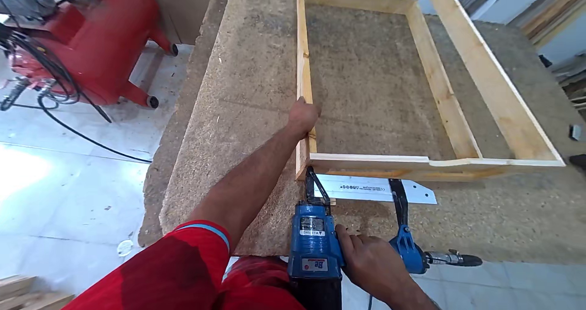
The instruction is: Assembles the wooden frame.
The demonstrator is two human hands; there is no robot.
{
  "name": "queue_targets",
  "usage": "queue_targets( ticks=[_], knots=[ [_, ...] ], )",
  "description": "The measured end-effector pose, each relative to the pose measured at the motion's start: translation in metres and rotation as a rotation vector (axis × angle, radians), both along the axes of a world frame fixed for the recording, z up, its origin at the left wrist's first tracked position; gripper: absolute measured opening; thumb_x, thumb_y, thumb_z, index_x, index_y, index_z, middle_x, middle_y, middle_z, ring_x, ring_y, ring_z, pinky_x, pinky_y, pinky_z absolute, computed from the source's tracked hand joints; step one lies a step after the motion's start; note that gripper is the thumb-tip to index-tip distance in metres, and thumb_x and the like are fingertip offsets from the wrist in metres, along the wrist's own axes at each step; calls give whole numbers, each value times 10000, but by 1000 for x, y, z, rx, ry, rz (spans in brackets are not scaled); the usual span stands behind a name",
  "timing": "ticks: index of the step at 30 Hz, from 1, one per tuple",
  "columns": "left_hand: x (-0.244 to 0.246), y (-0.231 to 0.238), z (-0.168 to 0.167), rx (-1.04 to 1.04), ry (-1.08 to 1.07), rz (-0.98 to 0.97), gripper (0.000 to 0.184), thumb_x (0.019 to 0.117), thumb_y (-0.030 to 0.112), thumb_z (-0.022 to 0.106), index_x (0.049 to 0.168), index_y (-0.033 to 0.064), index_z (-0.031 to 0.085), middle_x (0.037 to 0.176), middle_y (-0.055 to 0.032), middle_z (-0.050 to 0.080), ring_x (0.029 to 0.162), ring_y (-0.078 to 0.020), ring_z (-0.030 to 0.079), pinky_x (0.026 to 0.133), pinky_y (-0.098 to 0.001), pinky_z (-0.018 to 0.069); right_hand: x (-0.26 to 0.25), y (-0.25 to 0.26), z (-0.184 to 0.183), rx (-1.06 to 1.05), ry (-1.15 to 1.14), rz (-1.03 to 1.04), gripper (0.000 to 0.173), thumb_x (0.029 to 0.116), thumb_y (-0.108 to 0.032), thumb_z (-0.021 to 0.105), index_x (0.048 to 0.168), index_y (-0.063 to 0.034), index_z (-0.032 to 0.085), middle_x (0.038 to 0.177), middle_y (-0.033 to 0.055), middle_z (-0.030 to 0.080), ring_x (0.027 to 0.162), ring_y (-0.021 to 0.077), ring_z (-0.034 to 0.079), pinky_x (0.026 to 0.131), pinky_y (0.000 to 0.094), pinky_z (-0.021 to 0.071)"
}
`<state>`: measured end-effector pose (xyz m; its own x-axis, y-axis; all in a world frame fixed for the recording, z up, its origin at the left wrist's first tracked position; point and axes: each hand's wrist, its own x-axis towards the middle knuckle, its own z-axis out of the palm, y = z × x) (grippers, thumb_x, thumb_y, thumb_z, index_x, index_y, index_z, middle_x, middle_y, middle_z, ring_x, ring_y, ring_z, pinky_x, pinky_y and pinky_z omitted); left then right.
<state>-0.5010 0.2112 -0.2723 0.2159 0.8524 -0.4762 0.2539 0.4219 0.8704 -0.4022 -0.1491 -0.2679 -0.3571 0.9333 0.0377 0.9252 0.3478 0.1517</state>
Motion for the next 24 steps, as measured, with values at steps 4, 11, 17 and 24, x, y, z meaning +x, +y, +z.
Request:
queue_targets(
  ticks=[4, 11, 17, 24],
  knots=[
    [1, 1, -1, 3, 2, 4, 480, 900, 173, 662, 1355, 118, 521, 947, -127, 596, 646, -225, 591, 551, -416, 548, 2, 1, -2, 7, 0, 12, 440, 827, -245, 679, 1211, -40, 616, 610, 11, 579, 495, 204, 605, 439, 359, 495],
    [1, 2, -1, -3, 18, 8, 494, 895, 174, 673, 1365, 117, 530, 976, -131, 605, 668, -229, 602, 570, -422, 554, 1, 2, -1, 4, 8, 11, 433, 835, -237, 672, 1217, -42, 613, 600, 7, 572, 489, 208, 598, 430, 364, 487],
    [0, 1, 0, -11, 7, 20, 501, 891, 167, 677, 1366, 120, 526, 934, -120, 600, 629, -214, 586, 547, -404, 547, 1, 1, -2, 9, 15, 19, 438, 836, -242, 675, 1221, -43, 612, 607, 4, 578, 493, 203, 601, 434, 360, 491],
    [3, 2, 3, -18, 14, 9, 564, 917, 188, 657, 1452, 147, 482, 1014, -130, 602, 692, -218, 592, 583, -406, 543, -5, 1, -1, -22, -7, -63, 270, 774, -265, 708, 953, -86, 616, 566, 6, 543, 477, 204, 599, 419, 370, 487]
  ],
)
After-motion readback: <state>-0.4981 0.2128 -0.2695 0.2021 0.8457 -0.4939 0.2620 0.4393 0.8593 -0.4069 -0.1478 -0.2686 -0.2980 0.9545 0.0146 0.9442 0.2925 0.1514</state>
